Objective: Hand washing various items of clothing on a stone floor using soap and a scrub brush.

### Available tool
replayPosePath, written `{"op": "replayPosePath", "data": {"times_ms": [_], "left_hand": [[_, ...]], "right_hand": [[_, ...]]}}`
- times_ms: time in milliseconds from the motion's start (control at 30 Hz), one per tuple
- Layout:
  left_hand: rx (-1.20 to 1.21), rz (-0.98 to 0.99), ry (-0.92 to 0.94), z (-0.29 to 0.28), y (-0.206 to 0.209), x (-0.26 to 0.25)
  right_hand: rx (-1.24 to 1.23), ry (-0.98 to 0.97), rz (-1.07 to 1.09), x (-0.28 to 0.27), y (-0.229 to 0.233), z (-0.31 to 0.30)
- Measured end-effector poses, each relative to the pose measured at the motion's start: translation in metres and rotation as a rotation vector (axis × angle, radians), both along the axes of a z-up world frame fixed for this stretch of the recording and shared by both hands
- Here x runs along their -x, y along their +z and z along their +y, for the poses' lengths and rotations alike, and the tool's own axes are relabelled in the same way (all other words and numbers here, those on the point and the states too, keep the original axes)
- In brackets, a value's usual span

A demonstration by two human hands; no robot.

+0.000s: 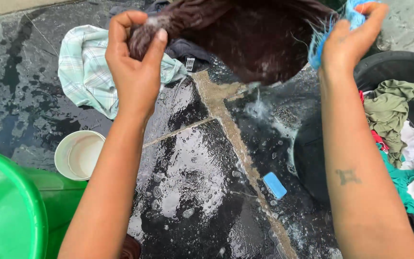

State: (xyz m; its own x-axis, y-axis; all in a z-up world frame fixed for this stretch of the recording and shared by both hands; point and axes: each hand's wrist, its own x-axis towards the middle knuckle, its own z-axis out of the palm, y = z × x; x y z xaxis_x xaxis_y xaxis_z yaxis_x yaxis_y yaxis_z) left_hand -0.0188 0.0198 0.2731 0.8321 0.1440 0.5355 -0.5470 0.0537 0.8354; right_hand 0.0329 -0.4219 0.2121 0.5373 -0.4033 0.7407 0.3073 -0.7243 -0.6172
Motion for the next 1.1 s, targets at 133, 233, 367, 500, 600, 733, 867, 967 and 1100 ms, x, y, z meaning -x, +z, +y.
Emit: {"op": "replayPosePath", "data": {"times_ms": [133,233,367,500,600,733,867,967,1100], "left_hand": [[-0.485,-0.131,0.213,0.018,-0.032,0.050],[-0.814,0.235,0.029,0.041,-0.098,0.098],[-1.374,0.501,-0.375,0.061,-0.172,0.138],[-1.369,0.223,-0.100,0.040,-0.196,0.154],[-1.345,0.223,-0.152,0.047,-0.249,0.169],[-1.288,0.248,-0.282,0.079,-0.278,0.204],[-1.126,0.113,-0.279,0.109,-0.280,0.244],[-1.173,0.170,-0.326,0.119,-0.275,0.244],[-1.151,0.138,-0.324,0.121,-0.273,0.245]], "right_hand": [[0.396,-0.155,0.171,0.079,0.003,0.061],[0.573,-0.153,0.778,0.115,-0.028,0.094],[0.497,-0.114,1.091,0.133,-0.072,0.113],[0.166,-0.204,0.954,0.129,-0.144,0.107],[0.191,-0.084,0.631,0.139,-0.196,0.161],[0.009,0.105,1.028,0.191,-0.189,0.320],[0.616,0.998,0.716,0.220,-0.210,0.342],[0.643,0.786,0.713,0.142,-0.238,0.242],[0.826,-0.010,0.649,0.037,-0.253,0.079]]}}
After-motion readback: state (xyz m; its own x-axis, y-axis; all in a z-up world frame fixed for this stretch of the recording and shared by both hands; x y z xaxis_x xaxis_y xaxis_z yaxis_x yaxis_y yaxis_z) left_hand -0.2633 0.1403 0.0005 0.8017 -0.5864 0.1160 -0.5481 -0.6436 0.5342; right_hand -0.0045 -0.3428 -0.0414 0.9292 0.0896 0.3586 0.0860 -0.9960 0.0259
